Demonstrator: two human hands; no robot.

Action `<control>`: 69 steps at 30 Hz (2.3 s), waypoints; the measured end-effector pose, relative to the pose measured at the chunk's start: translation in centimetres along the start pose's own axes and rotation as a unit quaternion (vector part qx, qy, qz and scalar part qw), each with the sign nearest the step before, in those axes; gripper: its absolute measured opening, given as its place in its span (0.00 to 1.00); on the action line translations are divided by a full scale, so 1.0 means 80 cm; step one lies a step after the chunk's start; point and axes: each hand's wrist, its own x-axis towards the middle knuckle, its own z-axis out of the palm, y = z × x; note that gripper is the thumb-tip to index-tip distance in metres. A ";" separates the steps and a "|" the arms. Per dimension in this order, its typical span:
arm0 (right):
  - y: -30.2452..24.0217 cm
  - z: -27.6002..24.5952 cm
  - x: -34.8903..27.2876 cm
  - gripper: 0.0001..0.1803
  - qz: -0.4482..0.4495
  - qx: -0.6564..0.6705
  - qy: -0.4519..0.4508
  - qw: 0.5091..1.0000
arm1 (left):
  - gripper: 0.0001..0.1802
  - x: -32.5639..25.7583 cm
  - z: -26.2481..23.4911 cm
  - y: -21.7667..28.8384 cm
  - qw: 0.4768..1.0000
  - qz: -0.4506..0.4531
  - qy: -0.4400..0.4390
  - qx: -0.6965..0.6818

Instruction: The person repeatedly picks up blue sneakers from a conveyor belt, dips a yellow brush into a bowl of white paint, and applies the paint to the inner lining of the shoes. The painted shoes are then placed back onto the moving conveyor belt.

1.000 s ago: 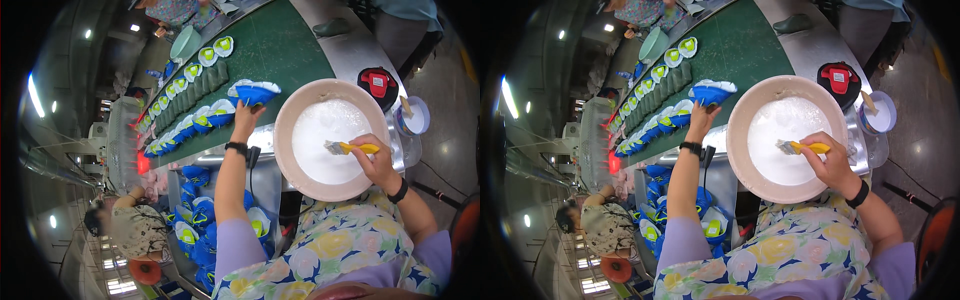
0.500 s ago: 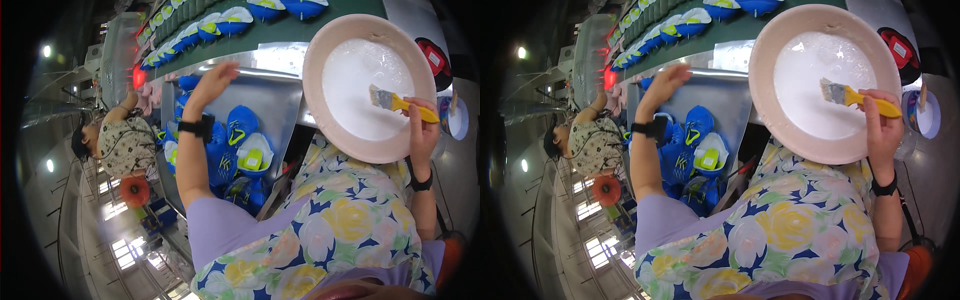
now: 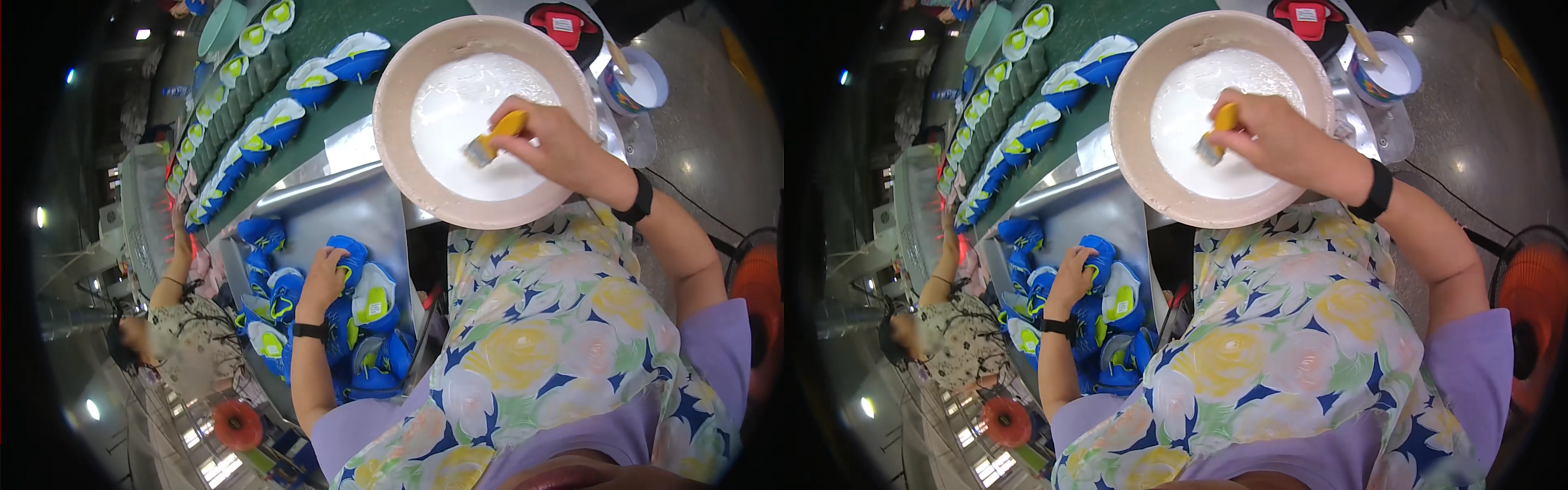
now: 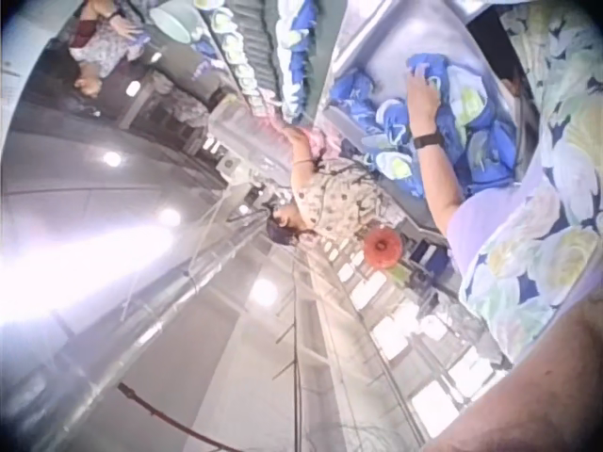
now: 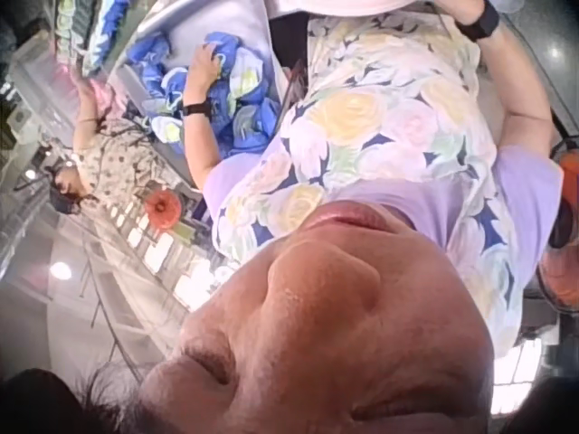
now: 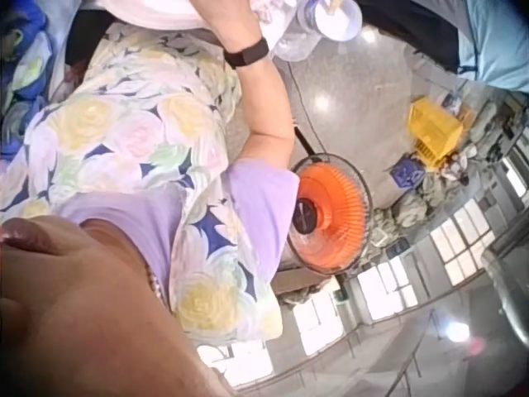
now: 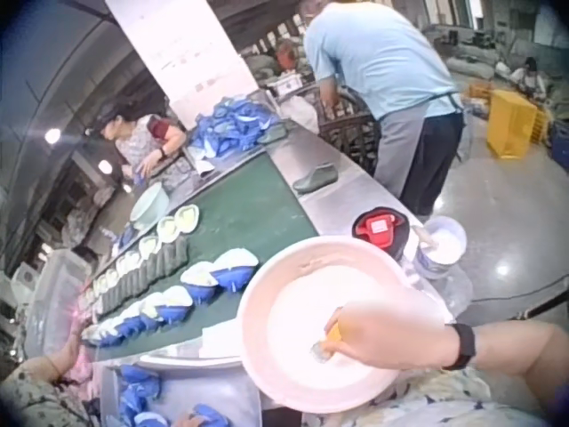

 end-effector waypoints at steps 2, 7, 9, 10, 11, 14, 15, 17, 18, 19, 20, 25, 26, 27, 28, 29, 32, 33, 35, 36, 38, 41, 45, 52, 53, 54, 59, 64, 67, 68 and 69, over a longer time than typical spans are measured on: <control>-0.022 0.007 -0.001 0.11 -0.037 -0.006 -0.044 0.998 | 0.24 0.010 -0.014 0.008 0.993 0.003 0.114 0.014; 0.002 0.011 -0.010 0.14 -0.097 -0.171 -0.200 0.960 | 0.24 0.046 -0.064 0.029 0.895 0.125 0.310 -0.293; 0.004 -0.007 -0.011 0.13 -0.132 -0.149 -0.131 0.971 | 0.22 0.052 -0.069 0.042 0.861 0.140 0.284 -0.398; 0.002 -0.017 -0.009 0.12 -0.146 -0.137 -0.096 0.975 | 0.21 0.057 -0.066 0.065 0.781 0.119 0.231 -0.568; -0.002 -0.030 -0.007 0.12 -0.132 -0.132 -0.060 0.981 | 0.21 0.063 -0.067 0.089 0.672 0.097 0.165 -0.716; -0.031 -0.073 -0.004 0.10 -0.142 -0.123 0.041 0.981 | 0.22 0.088 -0.074 0.124 0.680 0.099 0.058 -0.725; -0.034 -0.076 0.001 0.09 -0.176 -0.101 0.060 0.977 | 0.22 0.100 -0.078 0.136 0.689 0.101 0.032 -0.717; -0.045 -0.076 0.013 0.09 -0.238 -0.064 0.085 0.965 | 0.22 0.115 -0.086 0.163 0.708 0.103 -0.014 -0.699; -0.052 -0.072 0.021 0.09 -0.267 -0.047 0.090 0.958 | 0.22 0.120 -0.085 0.171 0.710 0.107 -0.016 -0.695; -0.055 -0.069 0.026 0.10 -0.296 -0.031 0.096 0.950 | 0.22 0.125 -0.084 0.178 0.714 0.112 -0.019 -0.691; -0.057 -0.068 0.029 0.10 -0.294 -0.037 0.097 0.950 | 0.22 0.128 -0.083 0.185 0.716 0.116 -0.021 -0.688; -0.040 -0.070 0.031 0.14 -0.231 -0.060 0.155 0.959 | 0.24 0.135 -0.087 0.229 0.666 0.149 0.033 -0.731; -0.039 -0.071 0.029 0.15 -0.204 -0.059 0.167 0.963 | 0.24 0.139 -0.082 0.226 0.689 0.195 0.068 -0.694; -0.041 -0.070 0.027 0.16 -0.176 -0.064 0.168 0.968 | 0.24 0.140 -0.075 0.223 0.709 0.236 0.105 -0.656; -0.044 -0.069 0.025 0.18 -0.148 -0.070 0.169 0.972 | 0.24 0.140 -0.069 0.222 0.726 0.275 0.141 -0.614; -0.046 -0.067 0.023 0.19 -0.120 -0.075 0.169 0.975 | 0.27 0.141 -0.060 0.224 0.644 0.247 0.129 -0.712; -0.038 -0.050 0.018 0.21 -0.061 -0.011 0.203 0.977 | 0.28 0.153 -0.042 0.214 0.634 0.306 0.191 -0.684; -0.036 -0.045 0.017 0.21 -0.040 0.020 0.202 0.978 | 0.27 0.150 -0.043 0.232 0.665 0.319 0.270 -0.619; -0.033 -0.036 0.015 0.22 0.003 0.080 0.199 0.977 | 0.26 0.151 -0.044 0.241 0.672 0.339 0.304 -0.584; -0.034 -0.033 0.014 0.22 0.023 0.115 0.190 0.975 | 0.26 0.150 -0.046 0.242 0.675 0.348 0.323 -0.565; -0.038 -0.029 0.012 0.21 0.065 0.183 0.171 0.966 | 0.26 0.155 -0.047 0.235 0.705 0.339 0.405 -0.473; -0.042 -0.031 0.006 0.19 0.059 0.235 0.168 0.956 | 0.27 0.151 -0.070 0.244 0.762 0.320 0.483 -0.289; -0.033 -0.041 0.003 0.13 -0.068 0.209 0.184 0.958 | 0.22 0.141 -0.072 0.265 0.724 0.239 0.364 -0.535; -0.044 -0.044 -0.003 0.11 -0.280 0.056 0.117 0.951 | 0.28 0.143 -0.036 0.225 0.395 0.105 -0.335 -0.849; -0.049 -0.038 0.001 0.12 -0.322 0.051 0.105 0.940 | 0.26 0.135 -0.024 0.242 0.447 0.072 -0.262 -0.852; -0.053 -0.032 0.005 0.12 -0.362 0.045 0.096 0.926 | 0.26 0.126 -0.022 0.262 0.457 0.031 -0.216 -0.862; -0.067 -0.031 0.018 0.11 -0.406 -0.016 0.047 0.913 | 0.27 0.108 -0.009 0.292 0.436 -0.064 -0.148 -0.885; -0.058 -0.052 0.017 0.11 -0.371 -0.096 0.103 0.918 | 0.28 0.117 -0.016 0.269 0.400 0.032 -0.281 -0.872; -0.056 -0.045 0.016 0.14 -0.355 -0.243 0.016 0.902 | 0.26 0.119 -0.009 0.278 0.458 0.025 -0.195 -0.867; -0.057 -0.037 0.016 0.12 -0.314 -0.304 -0.052 0.898 | 0.26 0.120 -0.008 0.282 0.474 0.022 -0.172 -0.864; -0.053 -0.025 0.016 0.09 -0.340 -0.293 -0.050 0.892 | 0.25 0.119 -0.008 0.289 0.490 0.002 -0.143 -0.860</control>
